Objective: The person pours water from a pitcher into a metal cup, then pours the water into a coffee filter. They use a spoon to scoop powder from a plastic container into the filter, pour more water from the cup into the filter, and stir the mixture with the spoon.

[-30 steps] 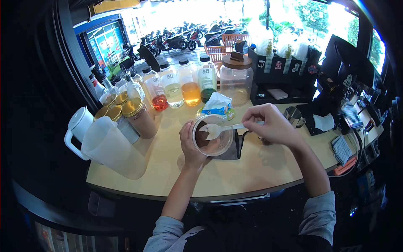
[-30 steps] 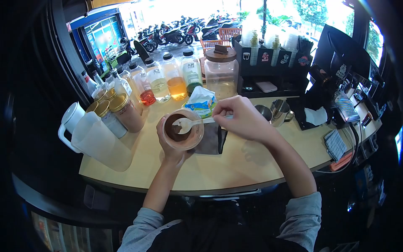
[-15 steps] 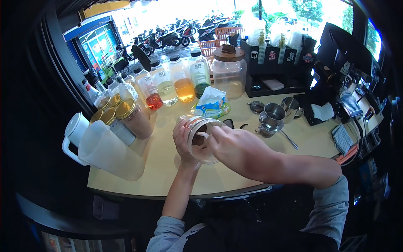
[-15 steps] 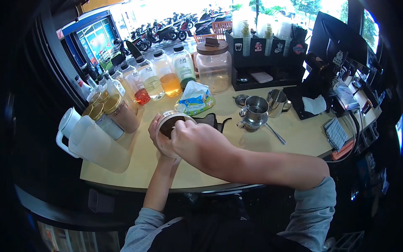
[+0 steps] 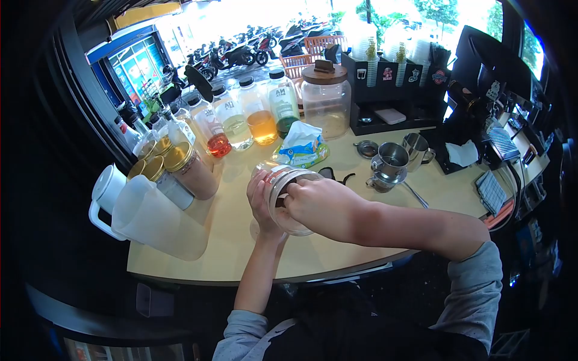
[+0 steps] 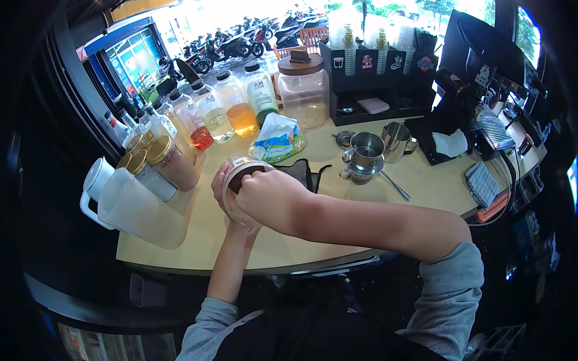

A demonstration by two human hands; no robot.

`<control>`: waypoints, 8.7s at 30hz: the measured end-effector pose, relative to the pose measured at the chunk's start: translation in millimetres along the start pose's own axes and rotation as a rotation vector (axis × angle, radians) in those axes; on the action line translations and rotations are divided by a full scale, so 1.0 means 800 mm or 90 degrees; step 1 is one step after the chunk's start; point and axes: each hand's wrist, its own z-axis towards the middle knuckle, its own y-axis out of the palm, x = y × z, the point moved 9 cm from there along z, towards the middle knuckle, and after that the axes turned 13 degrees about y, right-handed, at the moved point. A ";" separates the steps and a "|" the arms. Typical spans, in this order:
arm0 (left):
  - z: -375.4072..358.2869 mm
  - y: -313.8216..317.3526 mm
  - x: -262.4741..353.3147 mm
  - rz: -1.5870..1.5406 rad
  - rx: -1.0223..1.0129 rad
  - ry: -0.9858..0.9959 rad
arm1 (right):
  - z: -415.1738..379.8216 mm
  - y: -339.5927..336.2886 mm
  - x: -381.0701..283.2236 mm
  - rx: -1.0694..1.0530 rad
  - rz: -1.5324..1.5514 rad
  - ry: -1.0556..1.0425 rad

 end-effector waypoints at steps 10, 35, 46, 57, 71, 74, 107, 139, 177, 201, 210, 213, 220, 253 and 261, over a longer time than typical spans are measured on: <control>-0.010 0.008 -0.007 -0.022 -0.064 -0.018 | -0.011 -0.005 0.010 -0.105 0.087 0.051; 0.006 0.008 -0.016 0.127 -0.114 -0.136 | -0.051 0.061 0.156 -0.124 0.972 0.389; -0.007 0.011 -0.031 0.059 -0.092 -0.222 | -0.052 0.069 0.182 -0.087 1.130 0.443; -0.020 0.005 -0.067 -0.060 0.018 -0.380 | -0.053 0.053 0.214 -0.031 1.178 0.427; -0.051 0.003 -0.102 -0.041 0.012 -0.423 | -0.100 0.048 0.281 -0.010 1.198 0.453; 0.000 -0.017 -0.065 0.090 0.029 -0.304 | -0.131 0.045 0.301 -0.002 1.180 0.480; -0.004 0.232 0.055 -0.185 -0.130 -0.273 | -0.237 0.027 0.385 0.121 0.611 0.410; -0.003 0.234 0.057 -0.159 -0.157 -0.264 | -0.241 0.002 0.347 0.138 0.482 0.267; 0.010 0.200 0.013 0.098 -0.299 -0.171 | 0.167 0.005 0.128 0.009 0.351 -0.101; -0.004 0.235 0.062 -0.194 -0.151 -0.270 | -0.310 0.172 0.480 0.156 0.491 0.632; -0.019 0.234 0.050 -0.200 -0.136 -0.324 | -0.299 0.214 0.450 0.185 0.912 0.555; -0.016 0.234 0.052 -0.189 -0.157 -0.317 | -0.292 0.212 0.456 0.240 0.944 0.528; -0.007 0.232 0.057 -0.186 -0.173 -0.302 | -0.259 0.132 0.461 0.292 0.949 0.450; -0.007 0.234 0.054 -0.161 -0.186 -0.267 | -0.150 0.004 0.383 0.102 0.601 0.280; -0.007 0.234 0.053 -0.162 -0.184 -0.278 | -0.150 0.005 0.388 0.125 0.663 0.310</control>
